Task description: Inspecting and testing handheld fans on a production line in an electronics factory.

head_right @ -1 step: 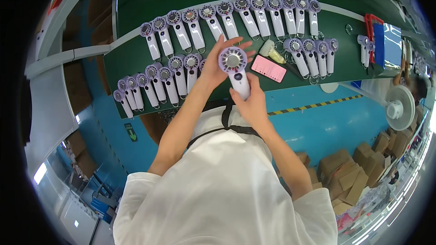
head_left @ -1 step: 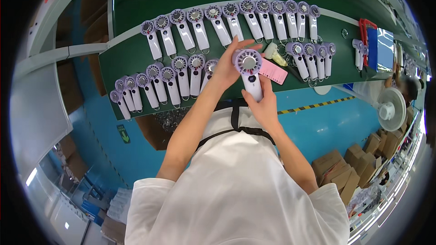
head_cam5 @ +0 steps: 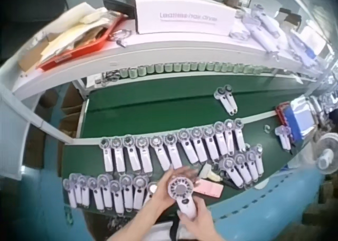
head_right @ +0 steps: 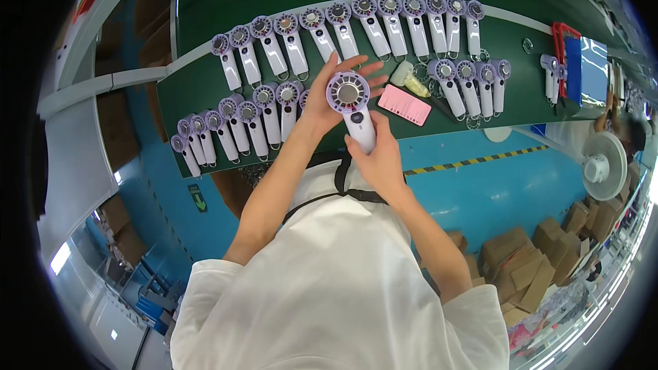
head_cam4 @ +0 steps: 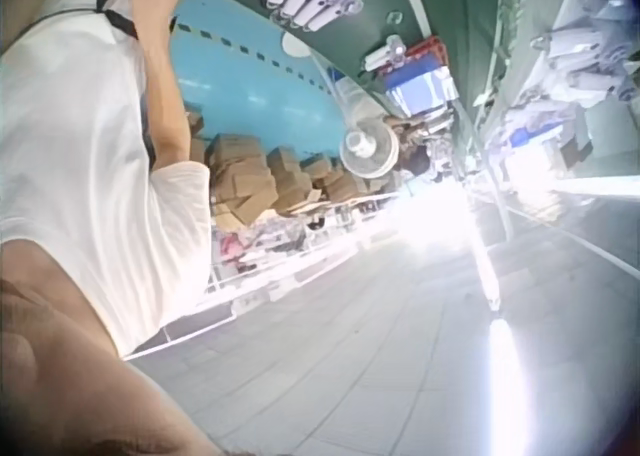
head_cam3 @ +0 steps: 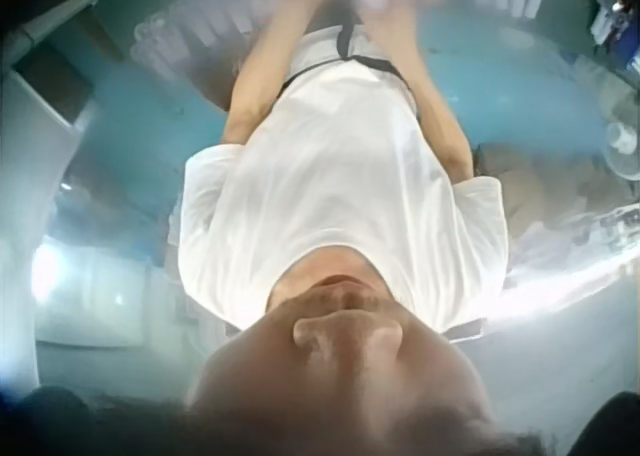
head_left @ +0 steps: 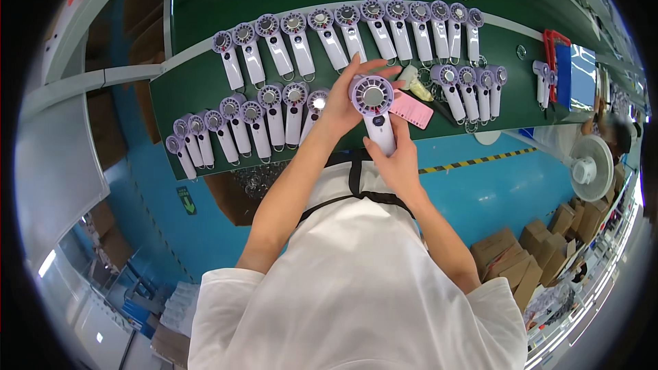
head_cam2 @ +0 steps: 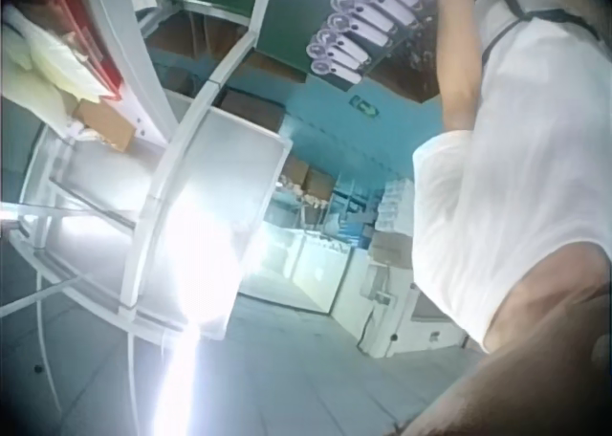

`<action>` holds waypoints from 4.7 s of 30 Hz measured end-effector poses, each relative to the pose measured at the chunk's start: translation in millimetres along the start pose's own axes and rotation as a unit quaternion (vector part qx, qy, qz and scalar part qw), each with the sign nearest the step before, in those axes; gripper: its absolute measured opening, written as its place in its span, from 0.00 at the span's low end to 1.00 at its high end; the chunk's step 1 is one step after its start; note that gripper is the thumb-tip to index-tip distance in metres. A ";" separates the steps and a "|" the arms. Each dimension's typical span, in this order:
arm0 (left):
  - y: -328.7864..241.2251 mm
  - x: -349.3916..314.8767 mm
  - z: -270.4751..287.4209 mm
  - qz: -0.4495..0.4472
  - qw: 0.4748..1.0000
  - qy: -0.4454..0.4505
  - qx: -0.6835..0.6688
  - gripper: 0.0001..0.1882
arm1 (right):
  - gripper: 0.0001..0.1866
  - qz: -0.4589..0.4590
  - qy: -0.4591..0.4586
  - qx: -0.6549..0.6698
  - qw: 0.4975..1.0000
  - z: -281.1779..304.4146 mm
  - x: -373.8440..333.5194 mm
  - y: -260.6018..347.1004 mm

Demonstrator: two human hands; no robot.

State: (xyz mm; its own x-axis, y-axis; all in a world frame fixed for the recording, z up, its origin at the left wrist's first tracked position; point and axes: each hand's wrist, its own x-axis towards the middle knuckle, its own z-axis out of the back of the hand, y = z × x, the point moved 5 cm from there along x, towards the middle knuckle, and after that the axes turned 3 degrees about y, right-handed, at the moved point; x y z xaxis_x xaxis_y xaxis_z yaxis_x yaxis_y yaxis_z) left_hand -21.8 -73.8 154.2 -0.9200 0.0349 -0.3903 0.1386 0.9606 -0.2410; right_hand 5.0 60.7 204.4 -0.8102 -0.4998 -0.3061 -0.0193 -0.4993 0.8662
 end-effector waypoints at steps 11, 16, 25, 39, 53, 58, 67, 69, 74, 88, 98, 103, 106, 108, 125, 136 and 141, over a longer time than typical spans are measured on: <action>20.1 25.8 -39.8 -0.069 0.994 0.034 -0.072 0.13 | 0.29 0.022 0.088 0.055 0.994 60.5 19.9 4.8; 28.4 36.6 -44.7 -0.088 0.993 0.026 -0.080 0.12 | 0.27 -0.037 0.175 0.093 0.979 75.1 29.8 -1.3; 29.8 30.9 -51.3 -0.116 0.991 -0.013 -0.069 0.12 | 0.18 -0.150 0.317 0.237 0.906 74.3 43.2 -13.6; 18.7 34.5 -32.7 -0.141 0.977 0.009 -0.159 0.13 | 0.21 -0.031 0.303 0.216 0.928 83.8 80.6 -39.5; 17.4 -17.4 -6.1 -0.184 0.958 -0.088 -0.202 0.10 | 0.31 0.156 -0.222 -0.311 0.911 177.4 447.1 -110.6; 12.1 -24.9 -5.7 -0.197 0.954 -0.100 -0.204 0.12 | 0.35 0.023 -0.134 -0.351 0.926 161.3 492.7 -120.2; 1.3 -19.3 -5.5 -0.182 0.963 -0.075 -0.186 0.11 | 0.28 0.070 -0.198 -0.360 0.909 151.8 494.1 -103.4; 2.2 -15.7 -2.8 -0.168 0.962 -0.087 -0.197 0.11 | 0.28 0.091 -0.209 -0.342 0.912 170.6 483.7 -106.0; 4.2 -12.5 -5.6 -0.175 0.962 -0.069 -0.198 0.11 | 0.30 0.087 -0.261 -0.379 0.884 263.0 423.1 -112.1; 12.4 -25.6 -16.4 -0.186 0.966 -0.060 -0.169 0.10 | 0.31 0.034 -0.263 -0.392 0.881 378.8 293.5 -289.9; 25.6 -26.9 -21.1 -0.188 0.965 -0.071 -0.170 0.11 | 0.34 0.006 -0.219 -0.373 0.902 388.7 282.5 -310.3; 31.7 -19.1 -26.6 -0.161 0.972 -0.043 -0.165 0.11 | 0.37 0.001 -0.212 -0.389 0.897 395.7 286.3 -312.5; 29.8 -28.8 -32.8 -0.174 0.972 -0.043 -0.152 0.11 | 0.36 0.013 -0.225 -0.463 0.857 366.0 270.7 -241.9; 31.0 -29.4 -34.7 -0.177 0.972 -0.030 -0.150 0.12 | 0.31 0.158 -0.329 -0.427 0.827 352.6 244.1 -203.7; 56.7 8.7 -55.4 -0.056 0.994 0.029 -0.088 0.13 | 0.17 -0.117 0.463 0.411 0.776 84.4 7.1 -16.5; 50.1 -21.1 -49.9 -0.099 0.992 0.020 -0.073 0.15 | 0.18 -0.131 0.459 0.427 0.768 63.0 -9.5 -9.7; 58.8 -19.4 -34.2 -0.111 0.989 0.014 -0.098 0.17 | 0.19 -0.175 0.429 0.390 0.796 60.1 -10.2 -27.4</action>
State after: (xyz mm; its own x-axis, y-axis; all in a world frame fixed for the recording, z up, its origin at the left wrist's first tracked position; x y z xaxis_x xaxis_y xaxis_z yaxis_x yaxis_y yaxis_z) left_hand -8.4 -8.6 178.0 -0.9297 -0.1789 -0.3221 -0.1403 0.9802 -0.1395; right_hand -21.4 122.0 207.5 0.0168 -0.8930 -0.4497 -0.7851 -0.2903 0.5472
